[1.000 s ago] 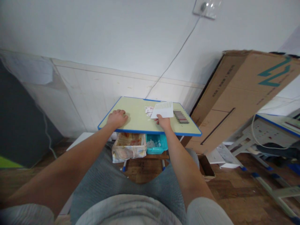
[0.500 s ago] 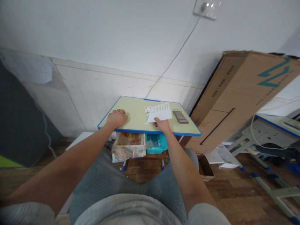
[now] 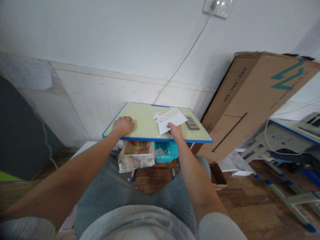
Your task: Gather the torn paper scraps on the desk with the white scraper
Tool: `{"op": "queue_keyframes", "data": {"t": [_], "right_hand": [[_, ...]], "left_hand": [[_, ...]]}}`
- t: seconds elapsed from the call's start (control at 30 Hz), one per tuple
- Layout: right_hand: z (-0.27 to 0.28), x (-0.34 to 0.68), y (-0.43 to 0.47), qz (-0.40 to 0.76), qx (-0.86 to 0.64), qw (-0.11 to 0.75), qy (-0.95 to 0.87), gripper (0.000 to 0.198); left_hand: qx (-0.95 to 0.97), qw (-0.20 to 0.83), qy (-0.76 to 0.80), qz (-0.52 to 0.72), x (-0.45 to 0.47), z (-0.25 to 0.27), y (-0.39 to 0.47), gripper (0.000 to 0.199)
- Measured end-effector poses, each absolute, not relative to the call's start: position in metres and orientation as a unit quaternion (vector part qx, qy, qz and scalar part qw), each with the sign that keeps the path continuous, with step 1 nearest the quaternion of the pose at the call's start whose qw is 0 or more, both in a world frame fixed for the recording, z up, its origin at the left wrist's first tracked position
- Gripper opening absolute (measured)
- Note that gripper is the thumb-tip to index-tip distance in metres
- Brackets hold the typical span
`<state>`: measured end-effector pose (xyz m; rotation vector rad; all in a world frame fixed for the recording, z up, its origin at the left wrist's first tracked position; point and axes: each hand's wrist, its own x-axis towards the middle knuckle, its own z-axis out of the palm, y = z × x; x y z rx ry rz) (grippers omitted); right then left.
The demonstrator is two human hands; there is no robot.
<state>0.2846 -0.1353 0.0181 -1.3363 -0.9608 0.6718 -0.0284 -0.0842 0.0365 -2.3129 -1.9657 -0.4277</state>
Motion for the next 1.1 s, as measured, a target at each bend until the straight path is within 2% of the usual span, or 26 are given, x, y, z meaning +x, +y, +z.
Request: {"op": "queue_keyframes", "data": {"t": [0.37, 0.8, 1.1], "right_hand": [[0.018, 0.284, -0.138, 0.308, -0.576, 0.627, -0.423, 0.033], [0.021, 0.282, -0.144, 0.337, -0.57, 0.615, -0.428, 0.039], [0.02, 0.287, -0.132, 0.309, -0.576, 0.666, -0.358, 0.021]], "left_hand": [[-0.755, 0.04, -0.639, -0.143, -0.029, 0.035, -0.082, 0.059], [-0.755, 0.04, -0.638, -0.145, -0.028, 0.036, -0.085, 0.06], [-0.756, 0.032, -0.639, -0.14, -0.029, 0.036, -0.084, 0.061]]}}
